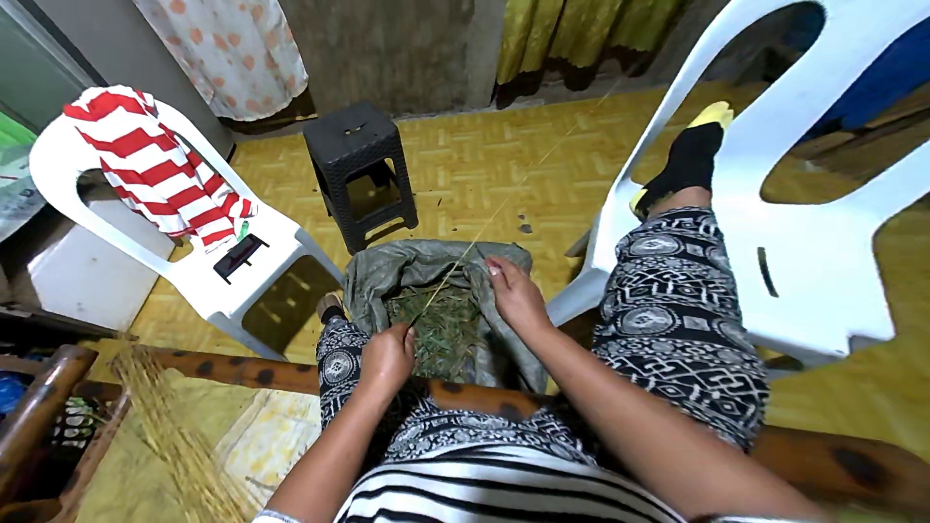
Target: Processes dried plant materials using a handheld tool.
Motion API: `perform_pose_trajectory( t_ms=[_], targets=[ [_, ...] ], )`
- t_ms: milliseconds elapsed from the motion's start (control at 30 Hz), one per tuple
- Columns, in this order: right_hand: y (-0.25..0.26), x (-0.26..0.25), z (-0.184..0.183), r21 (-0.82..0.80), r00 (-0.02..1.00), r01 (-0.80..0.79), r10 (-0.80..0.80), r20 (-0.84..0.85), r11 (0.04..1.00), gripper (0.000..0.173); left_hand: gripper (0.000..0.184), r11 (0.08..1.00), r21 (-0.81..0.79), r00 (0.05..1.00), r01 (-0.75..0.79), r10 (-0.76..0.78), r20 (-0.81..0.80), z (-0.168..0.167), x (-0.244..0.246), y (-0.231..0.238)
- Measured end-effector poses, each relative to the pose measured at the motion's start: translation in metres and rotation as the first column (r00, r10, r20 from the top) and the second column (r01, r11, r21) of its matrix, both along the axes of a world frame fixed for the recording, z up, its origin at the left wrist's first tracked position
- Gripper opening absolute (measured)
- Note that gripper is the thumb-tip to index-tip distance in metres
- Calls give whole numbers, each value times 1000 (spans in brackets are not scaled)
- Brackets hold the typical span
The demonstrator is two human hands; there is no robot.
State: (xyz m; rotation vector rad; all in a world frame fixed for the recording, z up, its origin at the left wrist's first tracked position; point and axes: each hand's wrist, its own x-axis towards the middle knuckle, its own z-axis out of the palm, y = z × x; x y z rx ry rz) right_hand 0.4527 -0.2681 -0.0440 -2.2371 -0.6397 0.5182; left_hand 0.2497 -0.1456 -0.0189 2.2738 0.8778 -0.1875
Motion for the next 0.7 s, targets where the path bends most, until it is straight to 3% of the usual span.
perform_pose_trajectory(
  t_ms=[167, 267, 400, 467, 533, 633, 700],
  targets=[
    [6, -34, -11, 197, 925, -13, 87, -370, 980, 48, 38, 992, -102, 985, -78, 92, 144, -16, 8, -3],
    [14, -51, -11, 202, 898, -53, 135, -419, 978, 41, 39, 990, -137, 982, -29, 54, 183, -25, 13, -13],
    [17, -50, -9, 83, 903, -128, 151, -403, 988, 37, 49, 991, -82, 993, 102, -97, 61, -19, 15, -19],
    [13, -43, -10, -43, 917, -221, 193, -349, 974, 36, 48, 991, 25, 986, 134, -136, 94, -18, 11, -19],
    [9, -38, -13, -171, 919, -332, 277, -281, 928, 37, 41, 970, 192, 953, 150, -194, 234, -18, 5, -21],
    [0, -37, -22, -337, 870, -490, 474, -135, 804, 34, 27, 873, 476, 820, 108, -349, 454, -23, 4, -26],
    [-5, -39, -27, -406, 814, -550, 577, -65, 730, 35, 26, 815, 573, 760, 88, -427, 490, -22, 8, -29]
  ],
)
